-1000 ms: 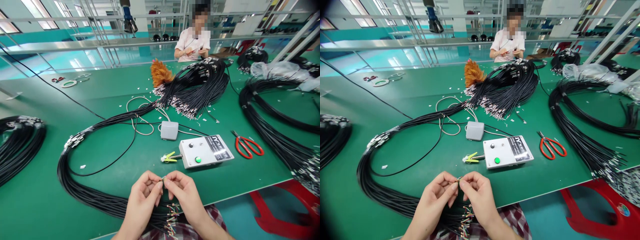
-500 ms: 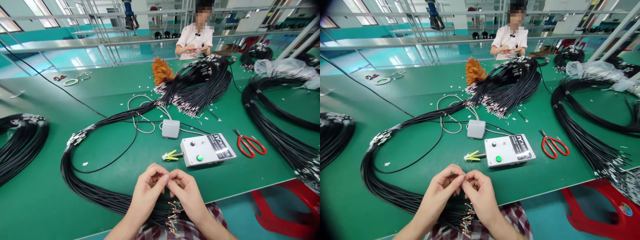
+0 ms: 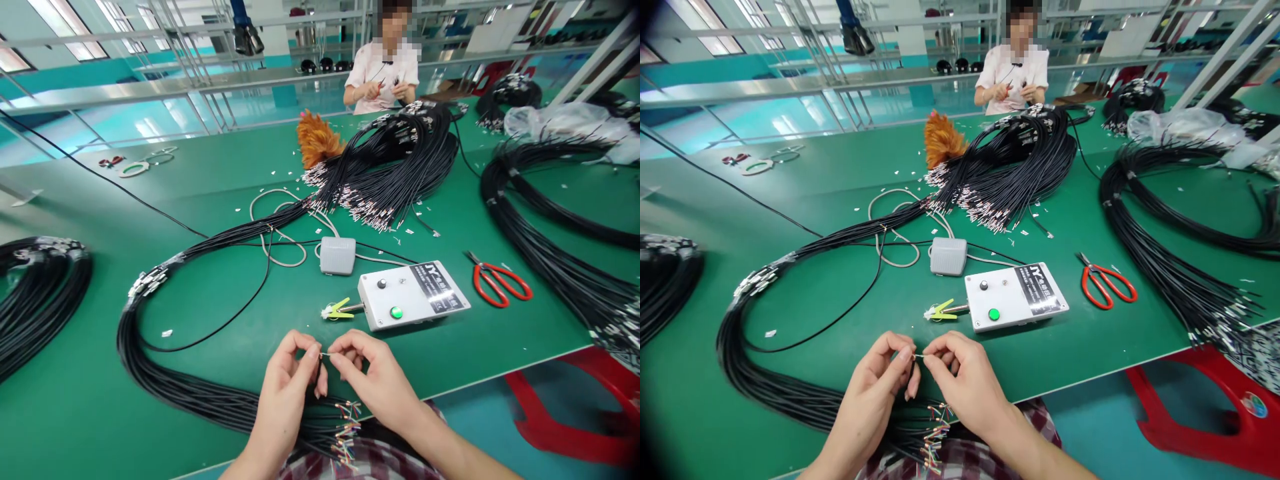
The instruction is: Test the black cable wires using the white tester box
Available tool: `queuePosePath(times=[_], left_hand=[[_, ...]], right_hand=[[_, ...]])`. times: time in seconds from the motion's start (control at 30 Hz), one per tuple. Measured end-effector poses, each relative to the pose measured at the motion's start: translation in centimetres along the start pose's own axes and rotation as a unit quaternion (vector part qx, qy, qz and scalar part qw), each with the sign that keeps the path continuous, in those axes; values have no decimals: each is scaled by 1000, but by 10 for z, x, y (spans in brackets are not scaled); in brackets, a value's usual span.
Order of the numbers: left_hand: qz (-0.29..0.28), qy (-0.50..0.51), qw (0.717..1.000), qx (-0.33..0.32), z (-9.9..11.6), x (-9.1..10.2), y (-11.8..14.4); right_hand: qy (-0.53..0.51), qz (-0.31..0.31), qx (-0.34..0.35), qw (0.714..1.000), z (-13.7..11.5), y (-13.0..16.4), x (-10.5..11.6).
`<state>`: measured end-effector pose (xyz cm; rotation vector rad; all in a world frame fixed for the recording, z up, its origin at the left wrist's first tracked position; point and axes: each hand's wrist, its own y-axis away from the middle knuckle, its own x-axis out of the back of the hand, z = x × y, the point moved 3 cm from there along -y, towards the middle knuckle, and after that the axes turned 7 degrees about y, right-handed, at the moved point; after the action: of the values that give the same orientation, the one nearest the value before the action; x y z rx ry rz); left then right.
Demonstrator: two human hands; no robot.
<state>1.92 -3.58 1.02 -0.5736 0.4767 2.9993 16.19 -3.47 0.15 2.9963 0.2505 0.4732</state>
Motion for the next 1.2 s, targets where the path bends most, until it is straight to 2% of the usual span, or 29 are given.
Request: queuePosePath(times=[0.1,0.33,0.4,0.57,0.67,0.83,0.97,1.13,1.2], left_hand=[[9,22,1000,16,-2,-1,0],[15,18,999,29,1,2,1],[-4,8,999,39,3,3,1],[-102,-75,987,98,7,5,-1],[-118,-112,981,108,12,5,-1],[-74,-119,987,82,14,2,-2],[-39,-102,992,67,11,3,-3],[-37,-91,992,74,12,4,-2],[-38,-88,993,72,12,5,-2]], right_hand=[[39,8,10,999,-3,3,0],[92,22,81,992,-16,1,-4],[95,26,95,991,-15,0,-3],[85,26,140,986,-13,3,4],[86,21,153,984,-15,5,6],[97,37,118,988,-14,4,6],[88,10,55,995,-5,3,6],[39,84,40,995,-7,3,11],[18,94,36,995,-11,2,9]])
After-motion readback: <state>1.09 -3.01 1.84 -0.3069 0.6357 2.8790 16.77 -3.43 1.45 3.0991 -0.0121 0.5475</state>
